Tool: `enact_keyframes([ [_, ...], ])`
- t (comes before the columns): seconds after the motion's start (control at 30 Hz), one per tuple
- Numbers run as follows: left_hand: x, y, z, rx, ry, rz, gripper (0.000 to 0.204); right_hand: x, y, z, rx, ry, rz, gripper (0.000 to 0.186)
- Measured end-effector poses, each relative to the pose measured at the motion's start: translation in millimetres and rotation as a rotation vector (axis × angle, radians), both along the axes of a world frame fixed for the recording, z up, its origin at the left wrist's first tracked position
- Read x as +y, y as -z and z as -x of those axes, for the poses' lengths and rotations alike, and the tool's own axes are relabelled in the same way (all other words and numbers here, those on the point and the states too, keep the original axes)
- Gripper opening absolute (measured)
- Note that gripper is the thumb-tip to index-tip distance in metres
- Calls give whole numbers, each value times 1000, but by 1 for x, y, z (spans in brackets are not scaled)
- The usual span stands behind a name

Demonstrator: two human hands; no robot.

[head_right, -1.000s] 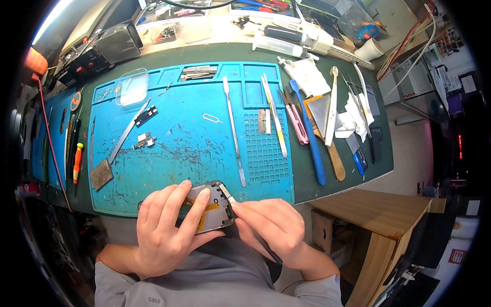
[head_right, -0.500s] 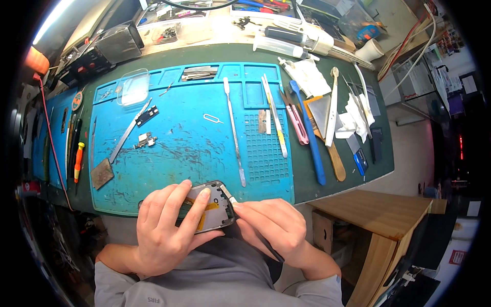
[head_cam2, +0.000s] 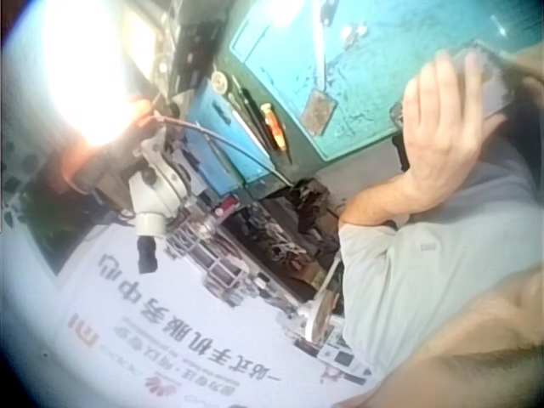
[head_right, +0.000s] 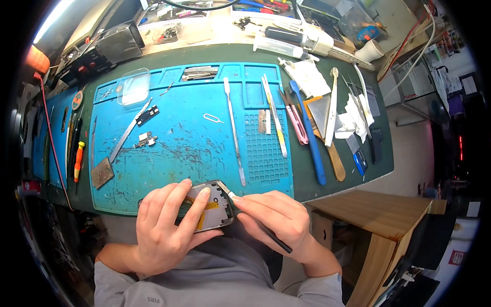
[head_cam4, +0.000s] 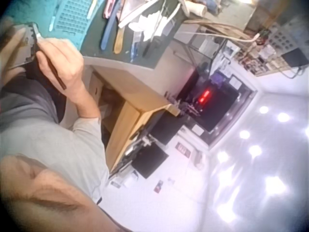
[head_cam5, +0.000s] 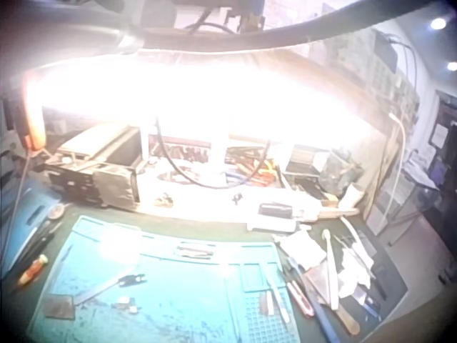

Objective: The person uses a small brush to clean the interior of a disassembled smartphone back housing, focusing on the camera module area and adhesive residue. They then pick up a small component from a plastic bag and place it on the workbench.

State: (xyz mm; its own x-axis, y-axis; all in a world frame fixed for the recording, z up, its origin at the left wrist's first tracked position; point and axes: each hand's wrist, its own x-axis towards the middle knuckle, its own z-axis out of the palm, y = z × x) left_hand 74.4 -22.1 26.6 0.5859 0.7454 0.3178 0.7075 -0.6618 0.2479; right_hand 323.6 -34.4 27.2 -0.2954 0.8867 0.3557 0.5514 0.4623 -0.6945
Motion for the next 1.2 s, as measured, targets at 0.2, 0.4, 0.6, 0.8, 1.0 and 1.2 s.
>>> enact_keyframes([
  [0.2,5,-2,4,-16,38,31,66,8,-5,-3,40,-51,53,37],
  [0.4,35,-16,29,26,279,92,64,3,-11,-9,79,-67,148,25],
  [0.6,40,-13,40,63,347,132,65,-2,-2,-13,53,-95,84,23],
  [0.8,31,-1,40,-10,294,122,66,-1,-1,-9,47,-99,28,41],
  [1.0,28,4,42,24,289,16,61,-1,0,-12,43,-112,25,39],
  [1.2,29,5,43,34,291,-1,60,-2,6,-14,50,-112,26,22],
])
